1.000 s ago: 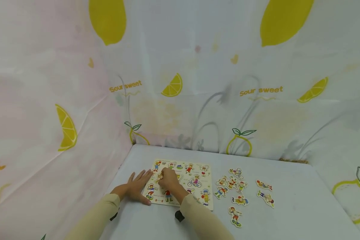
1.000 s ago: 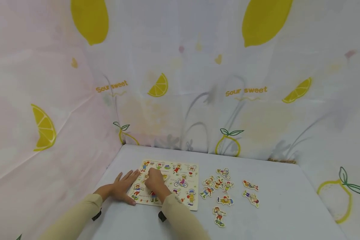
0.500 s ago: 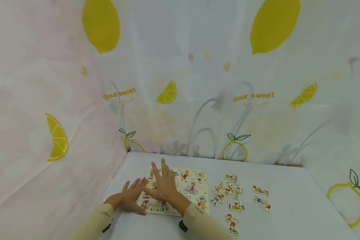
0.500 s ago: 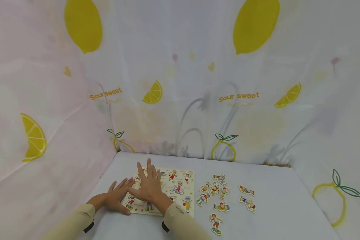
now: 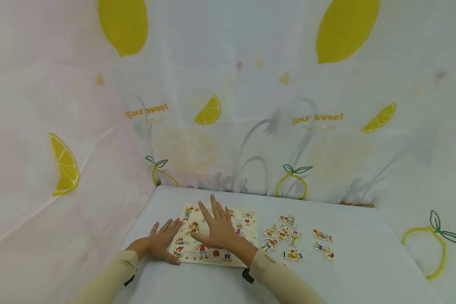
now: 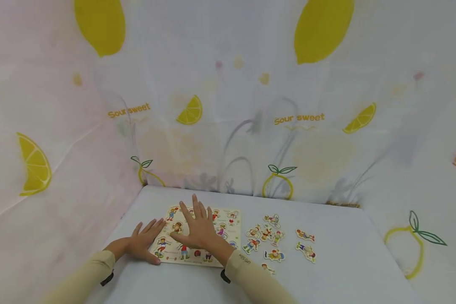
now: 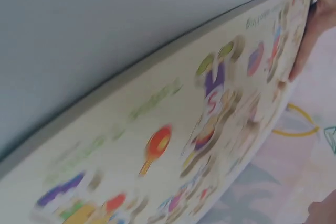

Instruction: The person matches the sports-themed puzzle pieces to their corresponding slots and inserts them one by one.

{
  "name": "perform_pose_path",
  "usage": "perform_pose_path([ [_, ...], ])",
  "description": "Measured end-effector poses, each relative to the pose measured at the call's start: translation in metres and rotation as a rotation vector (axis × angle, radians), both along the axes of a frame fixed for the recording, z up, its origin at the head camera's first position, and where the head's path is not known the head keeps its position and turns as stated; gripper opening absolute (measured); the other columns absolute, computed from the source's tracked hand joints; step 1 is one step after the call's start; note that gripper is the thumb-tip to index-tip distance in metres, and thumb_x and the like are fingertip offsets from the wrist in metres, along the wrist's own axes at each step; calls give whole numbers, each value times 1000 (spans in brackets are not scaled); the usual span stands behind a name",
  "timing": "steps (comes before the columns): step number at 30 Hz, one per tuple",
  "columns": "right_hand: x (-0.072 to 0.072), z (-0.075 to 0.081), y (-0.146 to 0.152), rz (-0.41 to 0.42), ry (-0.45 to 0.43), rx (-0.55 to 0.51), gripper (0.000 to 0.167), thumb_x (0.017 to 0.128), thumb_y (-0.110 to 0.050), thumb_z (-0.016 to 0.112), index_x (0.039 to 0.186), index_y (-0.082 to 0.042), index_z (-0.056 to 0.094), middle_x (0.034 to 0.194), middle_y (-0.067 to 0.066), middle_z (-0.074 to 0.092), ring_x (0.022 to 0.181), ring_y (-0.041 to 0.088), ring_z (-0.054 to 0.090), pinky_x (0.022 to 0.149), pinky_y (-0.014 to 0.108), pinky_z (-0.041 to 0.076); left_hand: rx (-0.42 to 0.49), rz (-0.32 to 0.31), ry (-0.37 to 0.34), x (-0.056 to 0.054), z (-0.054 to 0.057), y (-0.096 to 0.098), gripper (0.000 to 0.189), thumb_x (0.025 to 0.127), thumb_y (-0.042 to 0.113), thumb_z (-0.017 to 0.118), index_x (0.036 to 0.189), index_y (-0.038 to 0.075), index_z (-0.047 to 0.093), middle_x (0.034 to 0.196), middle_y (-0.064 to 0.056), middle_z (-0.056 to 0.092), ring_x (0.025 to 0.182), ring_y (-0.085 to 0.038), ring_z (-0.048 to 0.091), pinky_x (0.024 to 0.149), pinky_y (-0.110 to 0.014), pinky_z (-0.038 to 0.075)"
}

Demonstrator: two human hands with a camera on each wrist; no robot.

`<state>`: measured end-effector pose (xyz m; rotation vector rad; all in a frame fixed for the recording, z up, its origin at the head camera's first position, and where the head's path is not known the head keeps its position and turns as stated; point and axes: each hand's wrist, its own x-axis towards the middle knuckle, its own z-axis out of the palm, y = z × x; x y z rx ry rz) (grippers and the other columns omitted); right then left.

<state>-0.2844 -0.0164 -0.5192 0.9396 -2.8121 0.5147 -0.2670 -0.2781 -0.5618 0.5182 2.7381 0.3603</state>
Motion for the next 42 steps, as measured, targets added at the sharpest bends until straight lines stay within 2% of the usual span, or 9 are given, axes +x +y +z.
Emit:
perform_pose_path([
  [5, 6, -4, 22, 2, -6, -12, 92, 89, -72, 49, 160, -31, 7, 167, 10, -10, 152, 39, 16, 119, 64, 16, -49, -8, -15, 6, 7, 0, 135, 64, 78, 72, 158, 4, 10, 166, -19, 7, 152, -44, 3, 114, -73, -2],
  [11, 5, -14, 46, -7, 36, 11, 89, 90, -70, 49, 160, -31, 9, 167, 12, -7, 153, 39, 11, 118, 66, 15, 1, -17, -32, 9, -2, -4, 137, 65, 78, 72, 158, 2, 6, 165, -23, 4, 150, -48, -1, 112, -74, -8],
  [16, 1, -12, 67, -24, 50, 35, 88, 90, -70, 49, 160, -30, 12, 167, 11, -9, 153, 40, 8, 118, 66, 14, 26, -4, -34, 4, -11, -5, 142, 61, 83, 69, 158, 6, 2, 166, -19, 0, 152, -45, -6, 112, -71, -14],
  [23, -4, 2, 108, -19, 102, 97, 89, 90, -68, 51, 160, -27, 14, 167, 14, -7, 153, 40, 8, 117, 68, 12, -12, 18, 39, -6, -21, 0, 142, 58, 86, 69, 159, 7, 8, 168, -13, 3, 154, -39, -2, 115, -68, -8],
  [27, -7, 4, 130, -48, 144, 89, 90, 88, -66, 56, 159, -25, 19, 167, 14, -4, 152, 42, 12, 116, 69, 14, -15, 10, 40, -10, -17, 0, 142, 58, 86, 68, 159, 8, 6, 167, -14, 2, 153, -40, -3, 114, -69, -10],
  [31, -7, 0, 146, -83, 135, 103, 90, 89, -67, 55, 159, -25, 19, 167, 14, -5, 151, 44, 12, 116, 68, 14, -19, 11, 42, -12, -14, -3, 141, 59, 84, 70, 159, 7, 8, 167, -16, 5, 153, -42, -2, 114, -70, -9],
  [33, -4, -2, 152, -102, 113, 120, 90, 89, -68, 53, 160, -26, 17, 167, 14, -6, 151, 44, 13, 116, 68, 14, -39, 12, 42, -12, -17, -3, 141, 59, 85, 69, 159, 6, 9, 167, -15, 5, 153, -40, -1, 115, -69, -8],
  [38, 0, -8, 164, -151, 118, 134, 90, 88, -69, 53, 159, -24, 21, 166, 19, 4, 149, 46, 20, 115, 69, 18, -30, 5, 26, -7, -9, -2, 138, 62, 81, 71, 159, 6, 8, 167, -16, 5, 153, -42, 2, 114, -71, -5],
  [42, 1, -13, 171, -158, 149, 84, 88, 87, -65, 58, 157, -21, 28, 164, 22, 11, 146, 50, 24, 111, 72, 22, -36, 11, 12, -5, -3, -1, 137, 63, 80, 71, 159, 6, 7, 167, -16, 4, 153, -42, 1, 114, -71, -4],
])
